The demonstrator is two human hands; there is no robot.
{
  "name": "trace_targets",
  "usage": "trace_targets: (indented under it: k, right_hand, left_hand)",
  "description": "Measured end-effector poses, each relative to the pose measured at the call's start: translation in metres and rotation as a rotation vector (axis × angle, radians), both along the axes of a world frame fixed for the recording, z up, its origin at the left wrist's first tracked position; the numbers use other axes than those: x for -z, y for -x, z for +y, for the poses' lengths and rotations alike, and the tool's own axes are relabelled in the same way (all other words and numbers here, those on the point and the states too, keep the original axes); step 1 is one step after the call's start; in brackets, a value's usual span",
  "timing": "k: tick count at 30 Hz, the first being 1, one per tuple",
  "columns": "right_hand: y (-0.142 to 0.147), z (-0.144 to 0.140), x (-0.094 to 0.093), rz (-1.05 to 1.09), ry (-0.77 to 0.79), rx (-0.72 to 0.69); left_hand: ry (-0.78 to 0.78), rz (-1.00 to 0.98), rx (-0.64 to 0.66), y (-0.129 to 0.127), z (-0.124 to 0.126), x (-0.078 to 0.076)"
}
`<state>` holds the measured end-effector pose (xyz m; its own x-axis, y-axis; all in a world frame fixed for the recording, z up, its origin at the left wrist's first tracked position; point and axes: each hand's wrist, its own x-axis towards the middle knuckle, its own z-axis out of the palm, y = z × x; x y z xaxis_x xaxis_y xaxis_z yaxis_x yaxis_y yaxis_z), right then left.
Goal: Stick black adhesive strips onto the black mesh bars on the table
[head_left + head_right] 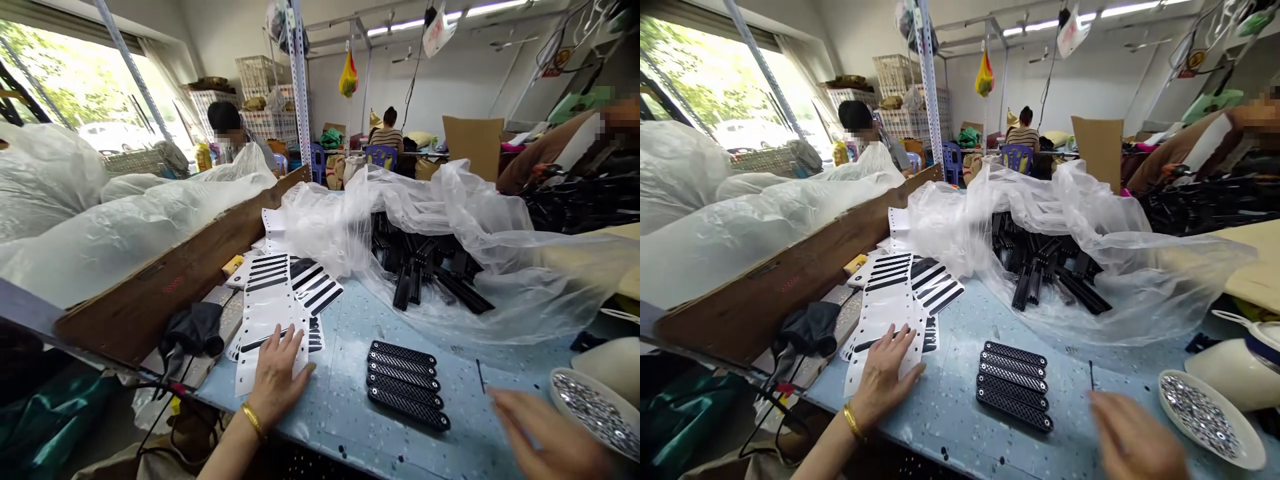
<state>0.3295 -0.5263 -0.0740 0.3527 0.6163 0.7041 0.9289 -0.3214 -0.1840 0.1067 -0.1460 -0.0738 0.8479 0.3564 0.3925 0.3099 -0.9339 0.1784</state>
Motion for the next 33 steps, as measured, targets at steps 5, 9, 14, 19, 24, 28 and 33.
trace_targets:
  k: [5, 9, 14, 19, 24, 28, 33]
  right_hand:
    - [0.089, 0.124, 0.009, 0.062, 0.052, -0.389]
    - [0.129, 0.200, 0.002, 0.186, 0.017, -0.490]
    - [0.148, 0.253, 0.008, 0.308, 0.250, -0.448]
    - [0.158, 0.240, 0.022, 0.327, 0.477, -0.502]
    - [0.158, 0.195, 0.039, 0.086, 0.162, -0.523]
    - [0.161, 0.173, 0.061, 0.034, -0.124, -0.408]
    - [0.157, 0.158, 0.044, 0.070, -0.258, -0.391]
  left_hand:
    - [0.057, 0.229, 0.008, 0.028, 0.010, 0.008]
    - [0.068, 0.122, 0.080, 0.052, -0.011, 0.019]
    - [0.194, -0.265, 0.093, 0.084, -0.032, 0.016]
    - [0.221, -0.414, -0.330, 0.124, -0.020, 0.004]
    - [0.794, -0.015, -0.497, 0.133, -0.033, 0.023]
    - [1.435, -0.122, -0.239, 0.120, -0.069, 0.037]
    - [1.681, -0.342, -0.255, 0.101, -0.087, 0.007]
